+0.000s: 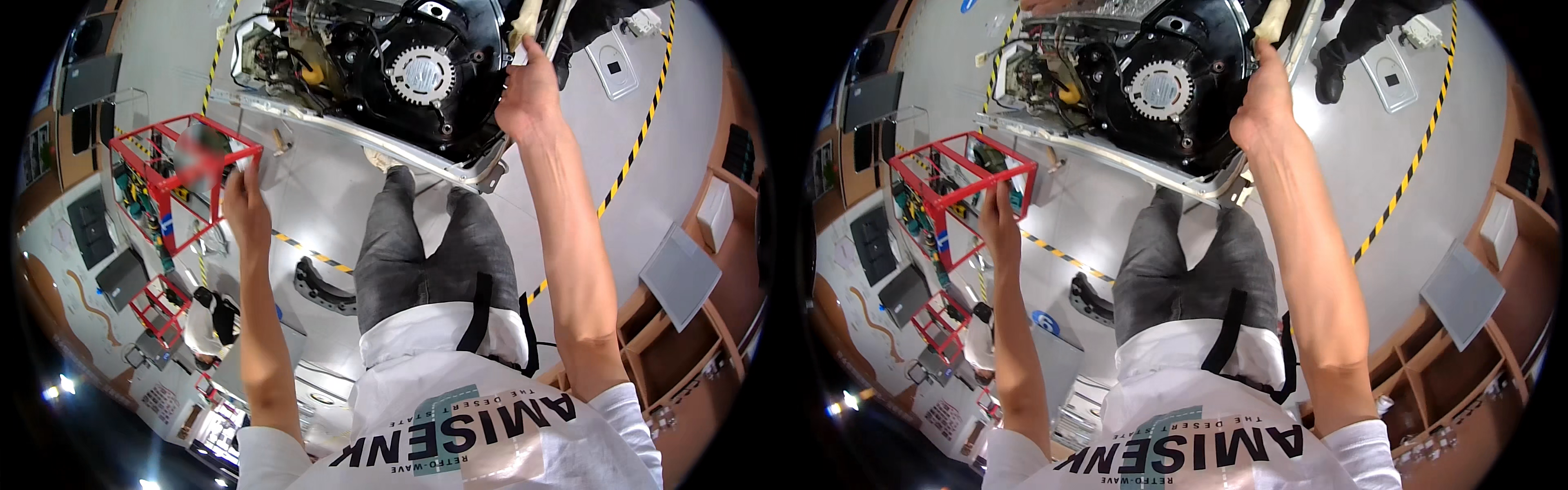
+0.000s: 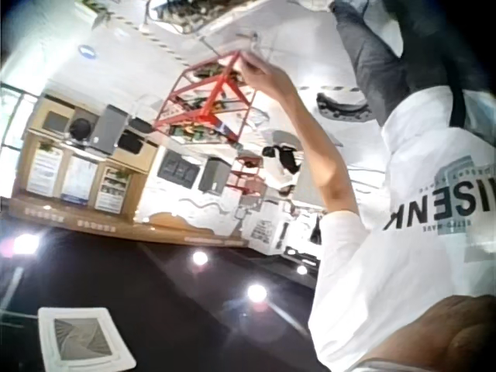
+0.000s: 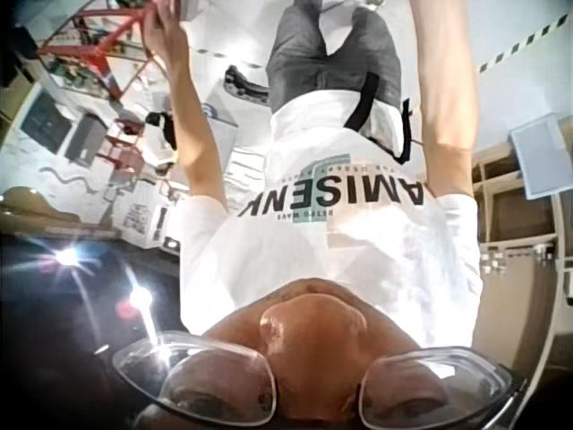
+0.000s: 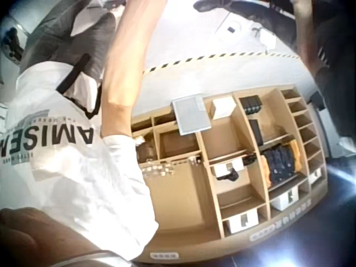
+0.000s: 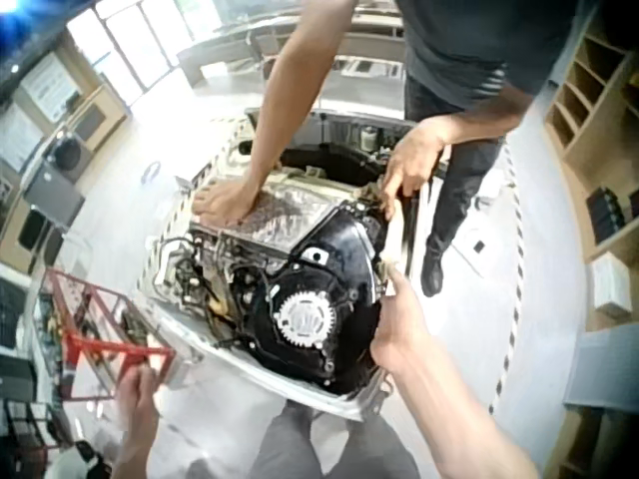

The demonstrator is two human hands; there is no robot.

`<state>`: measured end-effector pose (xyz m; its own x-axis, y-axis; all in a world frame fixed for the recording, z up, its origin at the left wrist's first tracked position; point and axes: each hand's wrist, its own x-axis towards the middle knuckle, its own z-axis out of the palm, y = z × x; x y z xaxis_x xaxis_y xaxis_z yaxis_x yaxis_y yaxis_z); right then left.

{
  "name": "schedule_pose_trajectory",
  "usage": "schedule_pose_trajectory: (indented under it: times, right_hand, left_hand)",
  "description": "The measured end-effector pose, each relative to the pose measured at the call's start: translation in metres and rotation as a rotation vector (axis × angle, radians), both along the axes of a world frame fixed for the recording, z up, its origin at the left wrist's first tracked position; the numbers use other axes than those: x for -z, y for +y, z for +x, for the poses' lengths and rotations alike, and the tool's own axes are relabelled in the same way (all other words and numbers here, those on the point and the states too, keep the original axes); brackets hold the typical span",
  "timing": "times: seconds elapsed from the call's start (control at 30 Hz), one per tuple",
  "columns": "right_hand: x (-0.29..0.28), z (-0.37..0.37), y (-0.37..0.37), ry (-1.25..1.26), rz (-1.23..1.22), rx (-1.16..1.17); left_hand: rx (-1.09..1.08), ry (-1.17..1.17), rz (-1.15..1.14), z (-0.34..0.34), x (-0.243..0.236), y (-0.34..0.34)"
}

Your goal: The person disassembles internal components of a washing machine by hand and with a screwdriver, assisted by others who hold parts in place.

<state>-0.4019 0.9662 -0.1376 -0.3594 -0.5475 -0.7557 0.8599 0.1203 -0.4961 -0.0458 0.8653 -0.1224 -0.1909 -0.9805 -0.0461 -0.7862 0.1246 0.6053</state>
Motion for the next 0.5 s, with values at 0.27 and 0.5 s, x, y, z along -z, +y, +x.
schedule_pose_trajectory:
  times: [0.27, 0.5]
  right_hand:
    - [0.007, -0.007, 0.005, -0.021, 0.037, -0.001]
    - [0.002, 0.007, -0.012, 0.059, 0.127, 0.006]
  left_hand:
    - [-0.278, -0.526, 0.435, 0.183, 0.043, 0.205]
    - [-0.345, -0.506, 0.732, 0.254, 0.068, 0.238]
